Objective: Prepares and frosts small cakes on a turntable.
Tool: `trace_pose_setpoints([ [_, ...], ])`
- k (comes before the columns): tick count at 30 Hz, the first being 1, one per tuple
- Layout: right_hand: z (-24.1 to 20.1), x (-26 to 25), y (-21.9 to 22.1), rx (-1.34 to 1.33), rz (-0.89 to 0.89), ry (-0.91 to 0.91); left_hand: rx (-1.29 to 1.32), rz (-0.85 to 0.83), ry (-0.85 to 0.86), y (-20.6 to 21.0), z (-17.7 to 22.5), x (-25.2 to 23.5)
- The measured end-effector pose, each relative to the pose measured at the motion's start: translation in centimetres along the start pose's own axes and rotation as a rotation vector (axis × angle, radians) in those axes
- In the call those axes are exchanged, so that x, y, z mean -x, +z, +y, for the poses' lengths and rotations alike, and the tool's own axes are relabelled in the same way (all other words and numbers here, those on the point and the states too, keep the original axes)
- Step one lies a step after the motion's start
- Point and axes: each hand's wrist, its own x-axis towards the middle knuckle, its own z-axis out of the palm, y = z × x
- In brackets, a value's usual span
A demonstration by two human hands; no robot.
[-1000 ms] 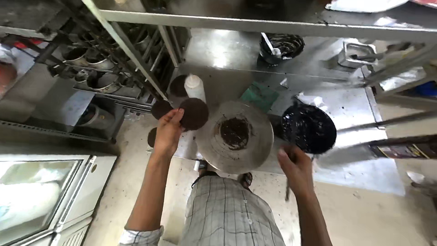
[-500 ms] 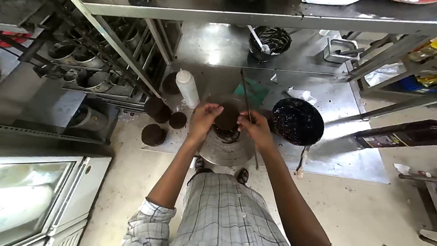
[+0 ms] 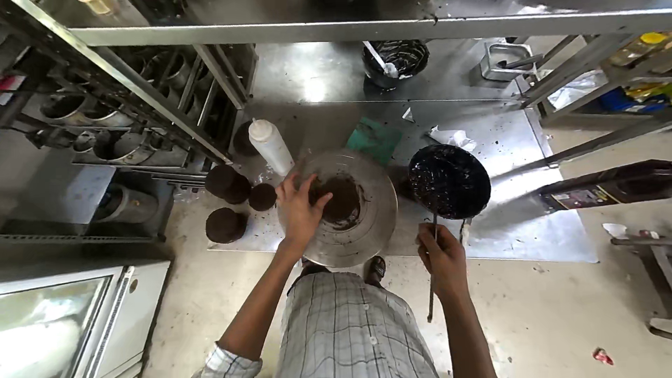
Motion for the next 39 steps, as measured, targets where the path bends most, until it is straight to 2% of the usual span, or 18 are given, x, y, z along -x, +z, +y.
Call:
trace_pose_setpoints([
  [6, 4.4, 1.2, -4.1, 0.062, 0.109, 0.043, 0.022, -0.019, -0.18, -0.1, 0.4, 0.1],
  [7, 4.9, 1.4, -4.4, 0.073, 0.123, 0.048, -0.001, -0.015, -0.157, -0.3, 0.7, -0.1],
  [9, 5.4, 1.4, -4.7, 0.084, 0.148, 0.053, -0.112, -0.077, 0.041, -0.6, 1.8, -0.6],
  [11, 5.8, 1.2, -4.9, 0.112, 0.156, 0.066, -0.244, -0.249, 0.307, 0.3, 3.2, -0.4],
  [13, 5.9, 0.9, -5.2, 0.127, 0.146, 0.073, -0.329, -0.341, 0.43, 1.9, 3.3, 0.8],
  [15, 5.7, 0.5, -5.5, 0.119, 0.136, 0.054, -0.358, -0.387, 0.427, 2.9, 2.8, 1.4],
  [20, 5.7, 0.7, -5.7, 0.129, 0.12, 0.012, -0.372, -0.366, 0.41, 3.5, 2.6, 1.6],
  [25, 3.9, 1.5, -3.6, 0.308, 0.08, -0.098, -0.4, -0.375, 0.39, 3.9, 2.5, 1.7],
  [27, 2.4, 2.0, -2.2, 0.413, 0.064, -0.23, -0.259, -0.432, 0.35, 3.1, 2.7, 1.3],
  [29, 0.5, 2.8, -0.2, 0.451, 0.025, -0.374, 0.066, -0.508, 0.235, 0.7, 2.7, 0.0],
  [31, -1.1, 3.9, 2.4, 0.527, -0.023, -0.484, 0.299, -0.418, 0.076, -2.6, 2.3, -1.9],
  [34, -0.2, 4.8, 6.4, 0.743, -0.051, -0.553, 0.364, 0.055, -0.118, -4.8, -0.7, -6.4],
  [36, 0.3, 4.4, 6.9, 0.808, -0.103, -0.513, 0.398, 0.339, -0.161, -3.8, -5.4, -10.1],
  [37, -0.5, 4.2, 6.7, 0.797, -0.125, -0.5, 0.418, 0.413, -0.156, -3.1, -7.8, -11.7],
  [39, -2.6, 4.2, 6.4, 0.745, -0.148, -0.483, 0.514, 0.46, -0.122, -1.4, -11.3, -14.4],
])
